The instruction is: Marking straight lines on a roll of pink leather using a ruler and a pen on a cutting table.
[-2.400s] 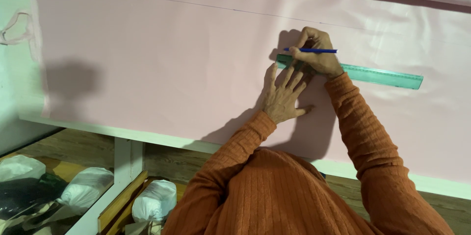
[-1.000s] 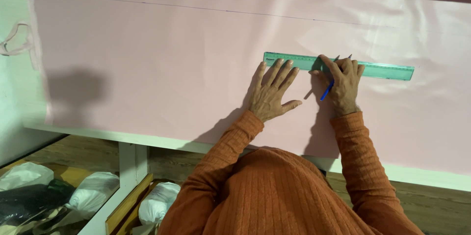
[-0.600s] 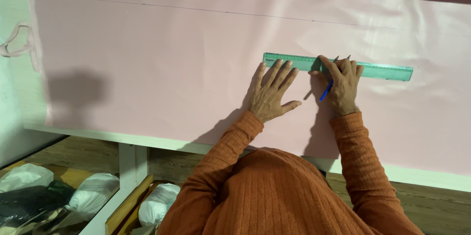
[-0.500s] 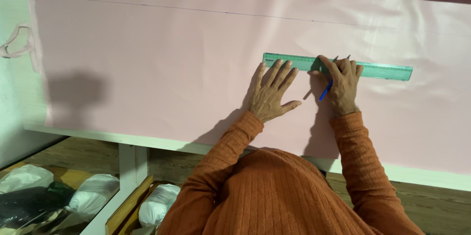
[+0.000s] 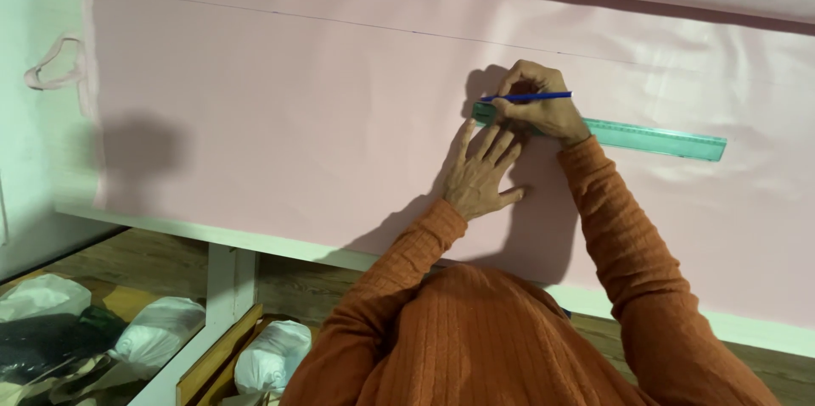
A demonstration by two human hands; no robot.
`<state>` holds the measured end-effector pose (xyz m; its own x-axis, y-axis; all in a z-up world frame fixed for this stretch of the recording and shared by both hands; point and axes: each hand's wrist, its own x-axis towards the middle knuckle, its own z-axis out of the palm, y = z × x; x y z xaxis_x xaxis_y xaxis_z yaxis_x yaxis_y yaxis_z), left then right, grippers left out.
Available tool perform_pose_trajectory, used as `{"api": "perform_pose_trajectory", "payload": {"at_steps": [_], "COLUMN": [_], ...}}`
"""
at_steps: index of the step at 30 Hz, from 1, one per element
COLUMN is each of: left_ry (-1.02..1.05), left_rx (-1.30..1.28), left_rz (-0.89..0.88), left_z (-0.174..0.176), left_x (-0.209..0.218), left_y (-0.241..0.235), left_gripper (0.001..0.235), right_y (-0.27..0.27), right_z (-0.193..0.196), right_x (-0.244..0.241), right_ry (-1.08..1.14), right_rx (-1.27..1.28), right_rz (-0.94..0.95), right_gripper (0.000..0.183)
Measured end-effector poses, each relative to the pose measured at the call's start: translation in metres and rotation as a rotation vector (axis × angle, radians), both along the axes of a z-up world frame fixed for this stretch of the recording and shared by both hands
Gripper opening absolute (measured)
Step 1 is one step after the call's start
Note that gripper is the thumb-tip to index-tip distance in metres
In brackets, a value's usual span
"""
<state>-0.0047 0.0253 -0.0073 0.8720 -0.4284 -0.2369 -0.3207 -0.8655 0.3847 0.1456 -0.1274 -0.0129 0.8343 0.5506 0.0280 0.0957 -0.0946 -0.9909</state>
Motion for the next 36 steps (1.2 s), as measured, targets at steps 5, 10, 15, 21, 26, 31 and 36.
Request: {"api": "perform_pose_trajectory", "payload": {"at_steps": [5, 10, 15, 21, 26, 31, 36], "left_ry": [0.024, 0.007, -0.032, -0.035, -0.027, -0.035, -0.017], "left_rx": [0.013, 0.044, 0.107, 0.097, 0.104, 0.090, 0.080], "left_rz": [-0.017, -0.015, -0.047, -0.038, -0.055, -0.036, -0.032], "left_z": [0.002, 0.008, 0.005, 0.005, 0.010, 0.010, 0.001], "left_x": [0.001, 0.000, 0.000, -0.001, 0.001, 0.000, -0.002], "left_y": [0.004, 0.004, 0.004, 0.004, 0.005, 0.004, 0.002], "left_gripper": [0.085, 0.084, 0.084, 0.084, 0.083, 0.084, 0.084], "right_y": [0.008, 0.005, 0.005, 0.008, 0.006, 0.006, 0.009], "right_z": [0.005, -0.003, -0.005, -0.003, -0.006, -0.006, 0.000], "right_x": [0.001, 0.002, 0.002, 0.001, 0.002, 0.002, 0.001], "right_ry": [-0.006, -0.044, -0.050, -0.015, -0.009, 0.006, 0.003], "right_rx": [-0.043, -0.059, -0.048, -0.039, -0.033, -0.031, -0.020], "right_rz": [0.063, 0.064, 0.059, 0.057, 0.042, 0.031, 0.029], "right_gripper": [0.021, 0.021, 0.021, 0.022, 0.021, 0.020, 0.023]}}
